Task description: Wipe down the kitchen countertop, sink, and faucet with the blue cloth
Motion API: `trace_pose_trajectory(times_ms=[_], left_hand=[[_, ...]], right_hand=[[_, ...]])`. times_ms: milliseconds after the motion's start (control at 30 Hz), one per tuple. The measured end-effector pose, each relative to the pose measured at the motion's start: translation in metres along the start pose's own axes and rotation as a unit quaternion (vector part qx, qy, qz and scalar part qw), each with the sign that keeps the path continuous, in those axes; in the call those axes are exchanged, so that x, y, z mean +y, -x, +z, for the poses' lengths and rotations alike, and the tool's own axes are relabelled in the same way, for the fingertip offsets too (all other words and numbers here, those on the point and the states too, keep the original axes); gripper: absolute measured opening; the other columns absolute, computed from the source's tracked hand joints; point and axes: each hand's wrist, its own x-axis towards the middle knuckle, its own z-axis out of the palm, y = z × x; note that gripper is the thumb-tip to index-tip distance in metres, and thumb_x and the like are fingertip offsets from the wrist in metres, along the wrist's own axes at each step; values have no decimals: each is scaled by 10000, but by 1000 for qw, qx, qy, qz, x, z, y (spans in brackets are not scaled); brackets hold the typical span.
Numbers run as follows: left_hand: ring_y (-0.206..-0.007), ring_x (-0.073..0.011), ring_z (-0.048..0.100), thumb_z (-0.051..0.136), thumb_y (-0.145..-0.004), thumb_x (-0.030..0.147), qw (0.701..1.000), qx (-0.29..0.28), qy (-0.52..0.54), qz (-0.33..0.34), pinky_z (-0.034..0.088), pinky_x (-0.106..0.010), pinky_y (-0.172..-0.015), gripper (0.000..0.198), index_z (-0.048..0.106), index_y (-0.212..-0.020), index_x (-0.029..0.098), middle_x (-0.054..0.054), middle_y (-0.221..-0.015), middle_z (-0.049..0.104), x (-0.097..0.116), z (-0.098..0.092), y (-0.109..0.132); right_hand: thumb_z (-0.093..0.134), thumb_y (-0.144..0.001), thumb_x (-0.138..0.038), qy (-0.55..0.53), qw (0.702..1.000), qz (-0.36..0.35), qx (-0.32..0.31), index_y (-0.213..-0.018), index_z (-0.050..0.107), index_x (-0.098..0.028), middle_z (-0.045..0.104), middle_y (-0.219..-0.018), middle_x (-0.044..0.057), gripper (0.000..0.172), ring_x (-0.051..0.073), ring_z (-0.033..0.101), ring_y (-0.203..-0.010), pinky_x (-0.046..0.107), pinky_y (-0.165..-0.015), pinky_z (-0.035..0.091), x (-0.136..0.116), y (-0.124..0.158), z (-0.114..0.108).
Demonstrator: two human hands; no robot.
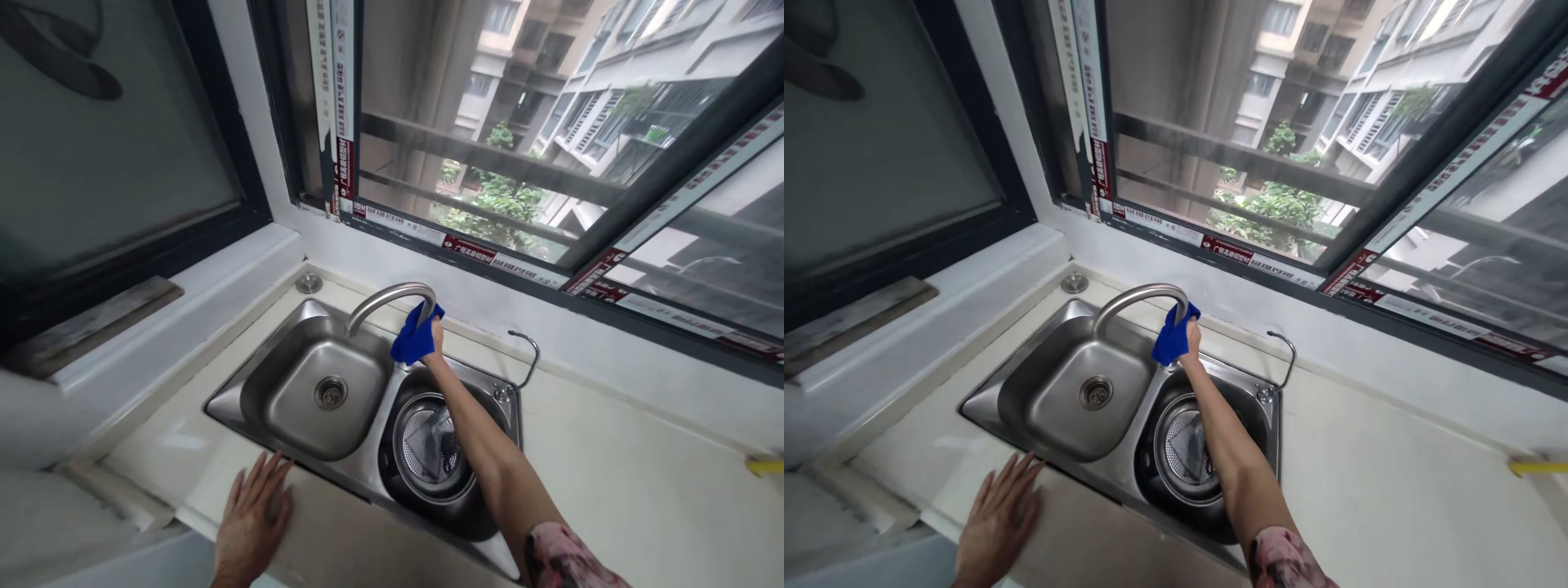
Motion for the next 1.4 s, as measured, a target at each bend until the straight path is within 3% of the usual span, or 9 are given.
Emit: trace_pose_trajectory(times_ms=[167, 300, 500, 800, 900, 1033, 1200, 1267, 1400], left_hand=[[-1510, -268, 462, 495, -990, 384, 1000, 7, -3, -3, 173, -475, -1346, 463, 634, -1412, 255, -41, -1535, 607, 0, 4, 1], [-1518, -270, 453, 488, -997, 388, 1000, 4, 3, -16, 198, -488, -1340, 471, 632, -1426, 256, -39, -1535, 606, 3, 3, 0], [-1499, -281, 481, 506, -991, 407, 999, 10, 25, -29, 253, -528, -1321, 471, 649, -1417, 263, -45, -1520, 619, 8, 3, -1], [-1494, -282, 488, 492, -1000, 407, 997, -6, 51, -54, 293, -544, -1302, 450, 680, -1388, 277, -33, -1517, 619, 15, -7, -6], [-1490, -286, 492, 499, -1001, 439, 996, -15, 55, -62, 282, -544, -1306, 460, 679, -1395, 284, -37, -1525, 612, 13, -4, -5], [-1501, -305, 477, 512, -978, 450, 995, -25, 77, -56, 268, -557, -1306, 481, 686, -1389, 271, -70, -1516, 619, 10, 0, -5], [-1506, -308, 467, 449, -1008, 393, 994, -29, 83, -68, 260, -569, -1300, 479, 672, -1395, 219, -98, -1524, 610, 14, -5, -10], [-1514, -315, 455, 444, -1014, 377, 994, -31, 85, -65, 261, -571, -1296, 478, 666, -1399, 199, -109, -1541, 592, 17, -9, -14], [-1528, -310, 434, 470, -1010, 347, 991, -41, 102, -73, 242, -571, -1301, 466, 655, -1414, 207, -115, -1544, 589, 23, -17, -19]], right_hand=[[127, -1033, -621, -3, 998, 17, 65, -857, 573, -245, 606, -703, 49, 610, 238, 566, -699, 357, -679, 488, -33, -19, -16], [227, -1039, -526, 18, 984, -156, 87, -1104, 643, -194, 686, -954, 97, 537, 253, 628, -931, 374, -872, 500, -92, -29, -18], [513, -948, -429, 263, 886, -382, -14, -1015, 692, -183, 669, -920, 130, 312, 306, 563, -946, 482, -971, 414, -157, 6, 11], [584, -970, -481, 290, 806, -459, -237, -905, 653, -182, 693, -889, 121, 314, 276, 582, -919, 490, -1030, 410, -154, 61, 52], [632, -917, -473, 202, 871, -328, -306, -780, 586, -220, 638, -732, 37, 291, 209, 579, -790, 390, -951, 468, -130, 108, 66], [515, -892, -564, -56, 960, 37, -270, -624, 436, -255, 502, -576, -25, 416, 157, 501, -618, 286, -670, 457, -85, 182, 54], [682, -661, -675, -320, 824, 432, -180, -712, 620, -235, 665, -656, 23, 447, 224, 650, -655, 362, -666, 574, -42, 231, -29], [703, -663, -669, -360, 793, 472, -138, -804, 706, -220, 741, -755, 74, 471, 279, 723, -752, 428, -733, 625, -27, 239, -79], [714, -724, -564, -305, 875, 368, 74, -812, 747, -257, 757, -767, 96, 321, 312, 744, -752, 455, -698, 639, 3, 252, -189]])
